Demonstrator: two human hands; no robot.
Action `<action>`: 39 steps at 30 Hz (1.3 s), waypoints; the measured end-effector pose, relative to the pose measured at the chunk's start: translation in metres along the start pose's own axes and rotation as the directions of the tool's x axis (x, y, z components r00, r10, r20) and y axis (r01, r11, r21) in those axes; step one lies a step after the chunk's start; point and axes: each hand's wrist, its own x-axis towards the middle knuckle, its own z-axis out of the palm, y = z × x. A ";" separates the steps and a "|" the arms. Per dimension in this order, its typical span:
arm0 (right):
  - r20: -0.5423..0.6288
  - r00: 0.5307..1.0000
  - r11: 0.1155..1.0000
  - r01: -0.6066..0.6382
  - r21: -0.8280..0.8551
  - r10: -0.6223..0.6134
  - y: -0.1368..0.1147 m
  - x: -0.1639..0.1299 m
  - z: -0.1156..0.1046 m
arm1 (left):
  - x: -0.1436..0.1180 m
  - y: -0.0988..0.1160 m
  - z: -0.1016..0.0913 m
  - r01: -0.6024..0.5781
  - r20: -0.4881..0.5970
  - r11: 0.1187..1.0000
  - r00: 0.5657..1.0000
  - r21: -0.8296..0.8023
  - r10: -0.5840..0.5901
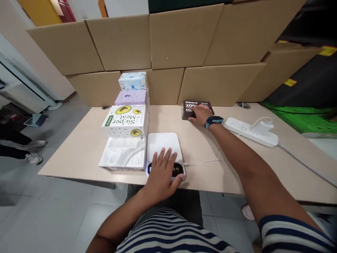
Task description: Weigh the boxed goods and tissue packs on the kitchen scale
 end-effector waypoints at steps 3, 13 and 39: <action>0.004 1.000 0.999 -0.002 0.040 0.002 0.004 0.009 0.003 | -0.006 -0.002 0.013 -0.037 0.025 0.999 0.999 0.006 0.037; 0.049 0.978 0.953 -0.210 0.218 0.204 -0.049 -0.016 0.004 | -0.020 -0.014 0.014 -0.451 -0.344 0.886 0.820 0.104 0.458; 0.084 0.984 0.602 -0.162 0.782 0.157 -0.246 -0.127 0.005 | -0.041 -0.197 -0.141 0.006 -0.407 0.552 0.667 -0.834 -0.624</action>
